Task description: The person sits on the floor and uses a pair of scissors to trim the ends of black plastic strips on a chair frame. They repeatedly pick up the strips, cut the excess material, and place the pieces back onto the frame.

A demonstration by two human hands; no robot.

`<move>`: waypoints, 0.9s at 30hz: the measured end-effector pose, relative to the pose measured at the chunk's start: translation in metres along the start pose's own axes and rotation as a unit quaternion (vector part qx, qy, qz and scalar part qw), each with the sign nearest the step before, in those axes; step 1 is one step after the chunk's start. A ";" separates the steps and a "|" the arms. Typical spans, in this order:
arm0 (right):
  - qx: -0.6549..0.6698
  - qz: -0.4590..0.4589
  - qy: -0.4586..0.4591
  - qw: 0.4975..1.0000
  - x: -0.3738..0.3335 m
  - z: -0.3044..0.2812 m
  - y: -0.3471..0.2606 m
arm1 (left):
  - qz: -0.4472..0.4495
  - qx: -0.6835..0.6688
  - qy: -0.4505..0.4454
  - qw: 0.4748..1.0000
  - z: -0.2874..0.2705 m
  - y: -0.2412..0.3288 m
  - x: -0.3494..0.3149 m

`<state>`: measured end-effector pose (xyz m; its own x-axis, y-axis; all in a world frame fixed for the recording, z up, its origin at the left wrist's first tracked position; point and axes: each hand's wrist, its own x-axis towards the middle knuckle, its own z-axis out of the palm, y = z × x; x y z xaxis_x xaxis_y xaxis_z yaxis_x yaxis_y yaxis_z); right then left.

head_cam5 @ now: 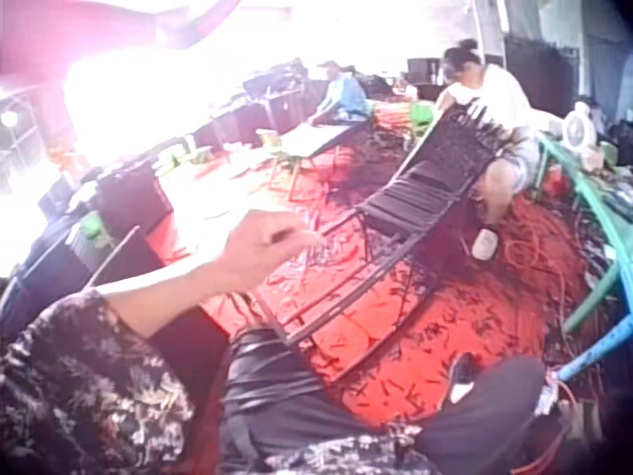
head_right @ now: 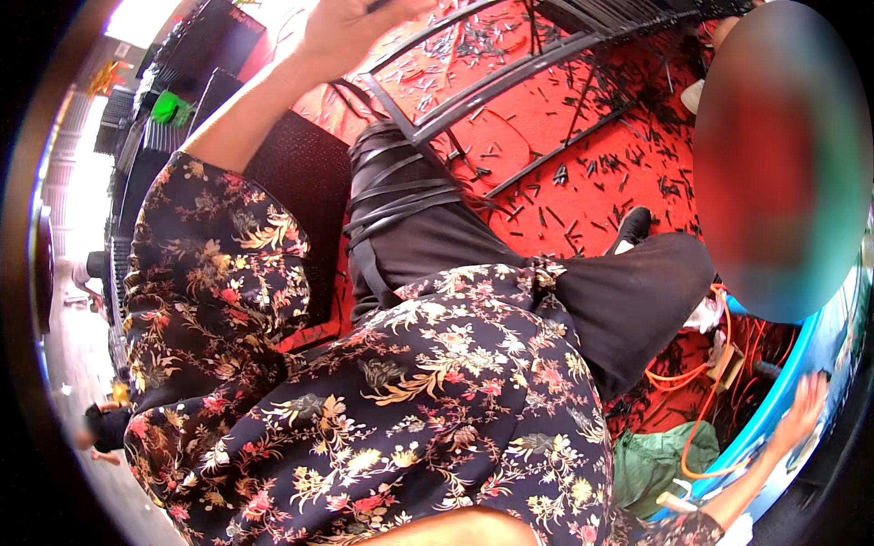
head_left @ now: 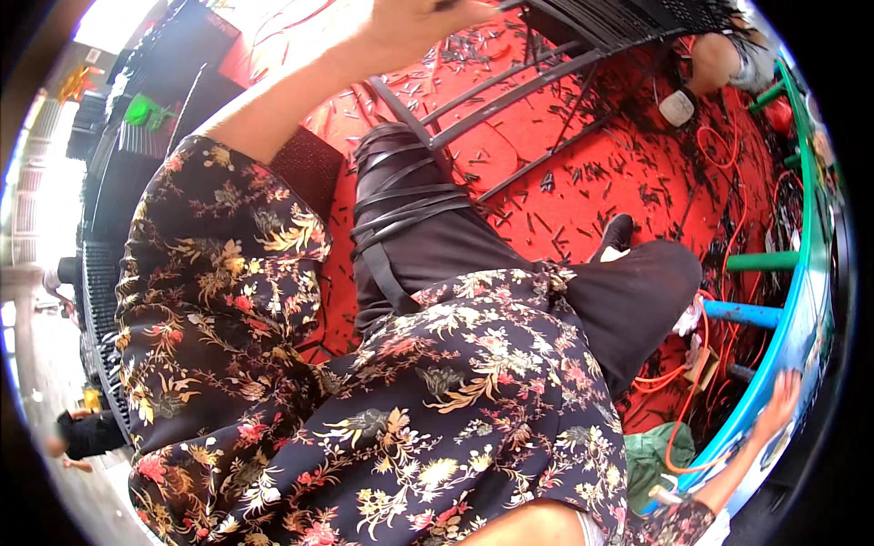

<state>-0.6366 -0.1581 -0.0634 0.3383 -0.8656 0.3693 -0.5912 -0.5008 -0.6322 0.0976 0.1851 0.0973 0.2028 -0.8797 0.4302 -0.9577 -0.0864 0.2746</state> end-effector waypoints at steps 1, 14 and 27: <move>0.122 0.008 -0.046 0.991 0.022 0.067 -0.140 | -0.009 -0.063 0.016 0.998 -0.003 0.015 -0.008; 0.107 -0.626 0.074 0.769 0.015 0.365 -0.508 | 0.017 -0.228 0.127 0.965 -0.034 0.140 -0.010; 0.616 -0.170 -0.443 0.629 0.021 0.331 -0.555 | -0.064 -0.112 0.151 0.980 -0.010 0.050 -0.112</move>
<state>-0.0589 0.1004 0.0695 0.8902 -0.0967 0.4452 0.4556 0.1917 -0.8693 0.0286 0.2837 0.0711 0.4017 -0.6869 0.6057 -0.8585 -0.0522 0.5102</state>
